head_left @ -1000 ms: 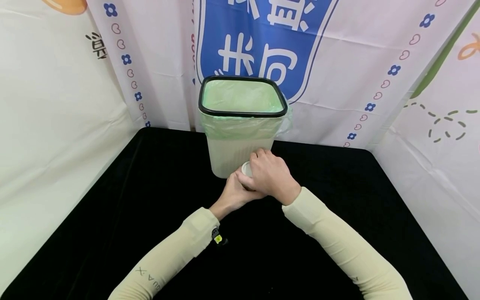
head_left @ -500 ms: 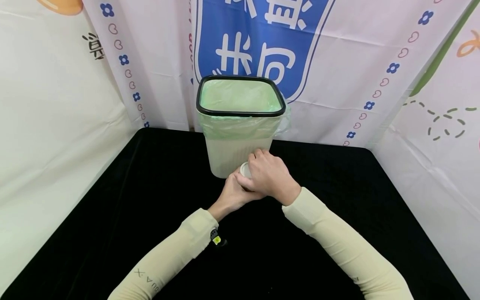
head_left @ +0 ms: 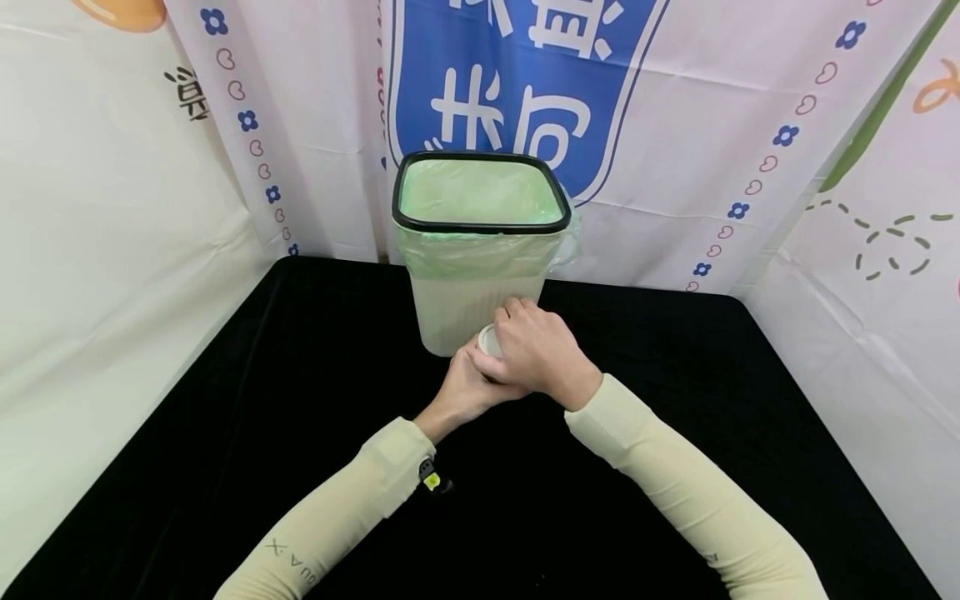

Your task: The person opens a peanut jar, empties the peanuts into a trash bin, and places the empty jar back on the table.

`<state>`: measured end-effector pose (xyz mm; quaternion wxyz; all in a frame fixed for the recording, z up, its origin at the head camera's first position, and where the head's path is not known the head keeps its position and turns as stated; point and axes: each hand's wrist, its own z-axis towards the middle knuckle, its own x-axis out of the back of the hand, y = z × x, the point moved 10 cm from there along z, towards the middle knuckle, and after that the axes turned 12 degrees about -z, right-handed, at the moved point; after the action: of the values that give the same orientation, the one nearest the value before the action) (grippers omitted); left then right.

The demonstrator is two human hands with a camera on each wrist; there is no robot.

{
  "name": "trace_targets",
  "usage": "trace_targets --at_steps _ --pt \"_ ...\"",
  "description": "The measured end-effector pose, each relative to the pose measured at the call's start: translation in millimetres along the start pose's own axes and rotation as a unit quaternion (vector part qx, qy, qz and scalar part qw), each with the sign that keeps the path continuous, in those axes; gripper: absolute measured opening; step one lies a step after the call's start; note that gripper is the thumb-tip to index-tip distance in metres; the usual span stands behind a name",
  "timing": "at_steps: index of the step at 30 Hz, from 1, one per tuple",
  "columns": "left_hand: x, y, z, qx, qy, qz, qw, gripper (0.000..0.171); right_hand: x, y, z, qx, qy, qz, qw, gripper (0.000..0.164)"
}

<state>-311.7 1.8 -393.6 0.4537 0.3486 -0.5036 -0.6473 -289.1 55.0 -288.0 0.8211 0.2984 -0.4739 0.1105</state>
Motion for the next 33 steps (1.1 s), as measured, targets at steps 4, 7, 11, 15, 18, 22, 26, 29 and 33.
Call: trace_targets --at_steps 4,7,11,15,18,22,26,29,33 --pt "0.2 0.0 0.1 -0.003 -0.001 -0.007 1.0000 0.077 0 0 0 0.005 0.004 -0.003 1.000 0.057" --pt "0.5 -0.8 0.2 -0.006 -0.002 -0.012 0.9999 0.077 -1 -1 0 0.008 0.001 -0.003 1.000 0.057" --pt "-0.8 -3.8 0.4 0.000 -0.011 -0.017 0.9998 0.079 -3 -1 -1 0.014 -0.004 -0.001 1.000 0.057" --pt "-1.6 -4.3 0.0 0.007 -0.027 -0.023 0.9994 0.079 -1 -3 -1 0.028 0.014 0.007 0.999 0.054" --pt "-0.2 -1.1 -0.3 0.005 -0.031 -0.021 0.9993 0.078 4 -5 0 0.041 0.034 0.012 0.999 0.052" --pt "1.7 2.6 -0.9 -0.003 -0.029 -0.013 0.9995 0.076 6 -7 1 0.048 0.038 0.014 0.998 0.051" --pt "1.8 2.1 -2.0 -0.001 -0.031 -0.011 0.9995 0.077 5 -7 2 0.054 0.030 0.022 0.998 0.049" --pt "1.7 1.2 -3.8 0.001 -0.033 -0.006 0.9994 0.078 6 -8 1 0.058 0.028 0.023 0.998 0.049" --pt "0.5 1.8 -4.5 0.000 -0.034 -0.004 0.9994 0.080 9 -6 0 0.052 0.020 0.013 0.998 0.051"
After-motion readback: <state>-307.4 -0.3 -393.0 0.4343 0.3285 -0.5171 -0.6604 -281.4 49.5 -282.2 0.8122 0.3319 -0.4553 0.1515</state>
